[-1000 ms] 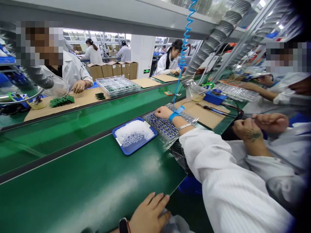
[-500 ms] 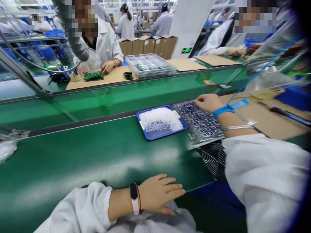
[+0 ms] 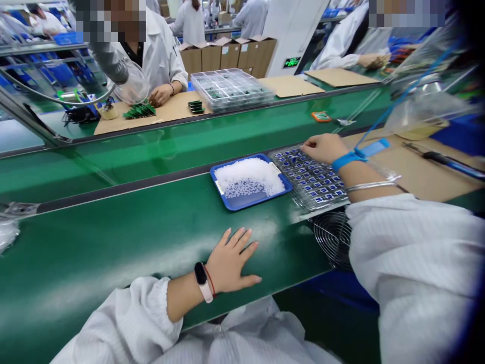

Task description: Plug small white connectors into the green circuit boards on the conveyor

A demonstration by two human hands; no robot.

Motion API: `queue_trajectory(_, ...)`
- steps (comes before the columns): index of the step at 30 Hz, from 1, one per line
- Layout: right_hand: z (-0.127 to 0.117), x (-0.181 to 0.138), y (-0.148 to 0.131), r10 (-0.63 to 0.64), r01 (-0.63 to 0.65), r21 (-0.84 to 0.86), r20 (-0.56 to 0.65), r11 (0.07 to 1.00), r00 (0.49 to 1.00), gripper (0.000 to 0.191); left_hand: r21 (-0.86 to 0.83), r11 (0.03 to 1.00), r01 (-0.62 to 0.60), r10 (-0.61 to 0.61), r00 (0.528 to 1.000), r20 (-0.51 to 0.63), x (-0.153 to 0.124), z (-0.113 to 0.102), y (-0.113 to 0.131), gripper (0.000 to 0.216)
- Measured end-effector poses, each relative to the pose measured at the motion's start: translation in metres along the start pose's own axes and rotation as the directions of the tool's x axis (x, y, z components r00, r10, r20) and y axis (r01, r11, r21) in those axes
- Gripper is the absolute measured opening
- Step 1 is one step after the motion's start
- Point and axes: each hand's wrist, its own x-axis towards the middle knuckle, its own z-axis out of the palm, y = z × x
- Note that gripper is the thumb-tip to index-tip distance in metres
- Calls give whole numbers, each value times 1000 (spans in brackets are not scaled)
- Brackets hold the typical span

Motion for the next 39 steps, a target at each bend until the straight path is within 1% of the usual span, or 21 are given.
queue_trajectory(3,0,-1,0,-3,3,40,-2,999,1000,23,3,1000,-1,1,1000,11,0,0,1,76)
queue_trajectory(7,0,-1,1,9,-9,51,-6,999,1000,23,35,999,-6,5,1000,17,1,-2,3,75)
queue_trajectory(13,0,0,0,10,-12,45,28,999,1000,22,131,991,17,-15,1000,-14,2,1,8,55)
queue_trajectory(19,1,0,0,8,-9,29,27,1000,1000,19,163,986,30,-27,999,-20,0,3,19,49)
queue_trajectory(21,0,-1,-1,17,-18,26,37,999,999,19,152,988,28,-28,1000,-8,-4,4,25,52)
queue_trajectory(26,-6,-6,-5,37,-39,24,76,999,996,25,140,990,11,-12,1000,8,-16,11,43,73)
queue_trajectory(30,-7,-8,-7,34,-36,31,73,999,997,27,162,987,-7,-1,999,50,-21,15,50,76)
queue_trajectory(32,-8,-8,-8,49,-51,30,76,998,996,27,177,984,-4,-5,999,52,-23,16,51,74)
queue_trajectory(34,-8,-9,-8,61,-63,26,87,998,994,26,201,979,-31,24,999,36,-24,19,52,65)
queue_trajectory(36,-8,-10,-9,56,-58,22,92,998,994,27,222,970,-95,95,995,12,-25,21,53,53)
queue_trajectory(39,-9,-11,-9,45,-47,20,99,999,994,28,180,962,-204,204,979,19,-24,18,50,45)
